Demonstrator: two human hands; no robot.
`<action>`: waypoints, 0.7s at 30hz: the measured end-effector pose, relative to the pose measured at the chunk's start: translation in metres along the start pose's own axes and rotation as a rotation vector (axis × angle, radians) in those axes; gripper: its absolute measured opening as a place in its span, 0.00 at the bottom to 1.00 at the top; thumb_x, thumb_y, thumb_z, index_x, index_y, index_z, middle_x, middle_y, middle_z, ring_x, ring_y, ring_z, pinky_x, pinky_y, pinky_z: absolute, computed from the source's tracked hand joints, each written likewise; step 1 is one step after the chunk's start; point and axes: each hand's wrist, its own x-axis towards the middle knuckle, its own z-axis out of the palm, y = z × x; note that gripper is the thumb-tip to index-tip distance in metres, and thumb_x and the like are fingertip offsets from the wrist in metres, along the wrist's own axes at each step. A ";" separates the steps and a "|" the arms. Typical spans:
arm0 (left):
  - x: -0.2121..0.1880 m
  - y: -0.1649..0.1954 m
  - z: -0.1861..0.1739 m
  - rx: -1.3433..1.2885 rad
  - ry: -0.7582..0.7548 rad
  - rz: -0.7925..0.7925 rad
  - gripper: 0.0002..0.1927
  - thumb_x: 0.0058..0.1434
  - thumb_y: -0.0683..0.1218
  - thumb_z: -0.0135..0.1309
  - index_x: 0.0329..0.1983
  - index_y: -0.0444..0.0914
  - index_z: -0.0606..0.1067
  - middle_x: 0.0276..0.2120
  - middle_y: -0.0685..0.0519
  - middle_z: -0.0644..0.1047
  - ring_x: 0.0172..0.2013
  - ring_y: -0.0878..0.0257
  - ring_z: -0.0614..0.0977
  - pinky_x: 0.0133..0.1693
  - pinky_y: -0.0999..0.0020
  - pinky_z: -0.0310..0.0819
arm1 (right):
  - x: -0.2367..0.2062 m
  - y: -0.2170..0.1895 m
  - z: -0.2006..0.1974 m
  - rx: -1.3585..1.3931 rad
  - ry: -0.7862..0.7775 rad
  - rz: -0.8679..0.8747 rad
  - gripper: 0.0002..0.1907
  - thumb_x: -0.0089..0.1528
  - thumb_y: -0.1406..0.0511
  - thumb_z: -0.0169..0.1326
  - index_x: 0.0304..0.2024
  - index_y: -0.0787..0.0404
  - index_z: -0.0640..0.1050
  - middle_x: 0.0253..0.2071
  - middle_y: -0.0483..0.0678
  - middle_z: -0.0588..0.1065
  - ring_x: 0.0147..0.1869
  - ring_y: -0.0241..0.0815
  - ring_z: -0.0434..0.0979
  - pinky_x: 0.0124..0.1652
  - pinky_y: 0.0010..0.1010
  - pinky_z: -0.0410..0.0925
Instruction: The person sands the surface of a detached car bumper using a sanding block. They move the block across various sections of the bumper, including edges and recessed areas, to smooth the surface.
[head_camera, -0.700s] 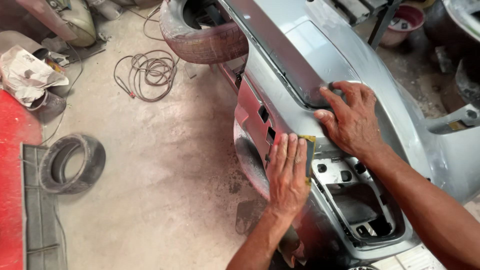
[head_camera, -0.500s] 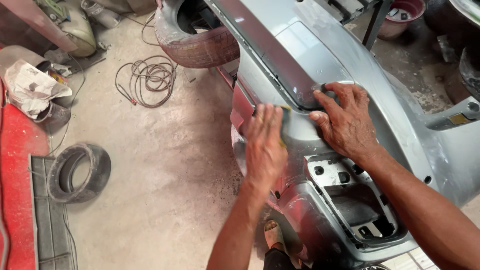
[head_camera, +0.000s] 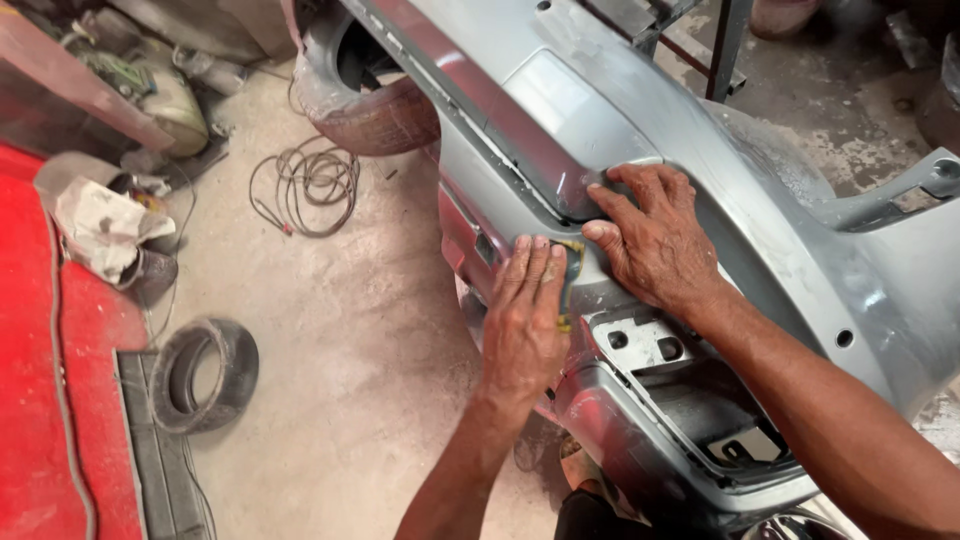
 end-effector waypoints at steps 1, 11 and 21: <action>0.000 -0.011 -0.003 0.016 -0.021 0.034 0.29 0.62 0.36 0.51 0.69 0.37 0.69 0.69 0.44 0.69 0.71 0.49 0.66 0.73 0.50 0.56 | 0.001 -0.003 0.005 0.009 0.004 0.013 0.21 0.69 0.55 0.53 0.57 0.62 0.78 0.60 0.55 0.70 0.66 0.60 0.64 0.64 0.52 0.60; 0.007 -0.007 -0.007 -0.008 -0.004 -0.026 0.26 0.62 0.35 0.49 0.65 0.30 0.70 0.65 0.36 0.71 0.69 0.42 0.69 0.71 0.50 0.58 | -0.007 0.004 0.008 0.286 0.140 0.107 0.19 0.75 0.57 0.46 0.55 0.63 0.80 0.56 0.56 0.74 0.60 0.56 0.69 0.59 0.43 0.65; 0.063 -0.092 0.012 -0.007 0.087 -0.138 0.17 0.72 0.39 0.46 0.62 0.32 0.74 0.64 0.39 0.74 0.68 0.43 0.72 0.72 0.53 0.62 | -0.002 0.011 0.004 0.429 0.198 0.144 0.21 0.76 0.56 0.43 0.51 0.64 0.81 0.51 0.55 0.77 0.52 0.53 0.72 0.53 0.40 0.66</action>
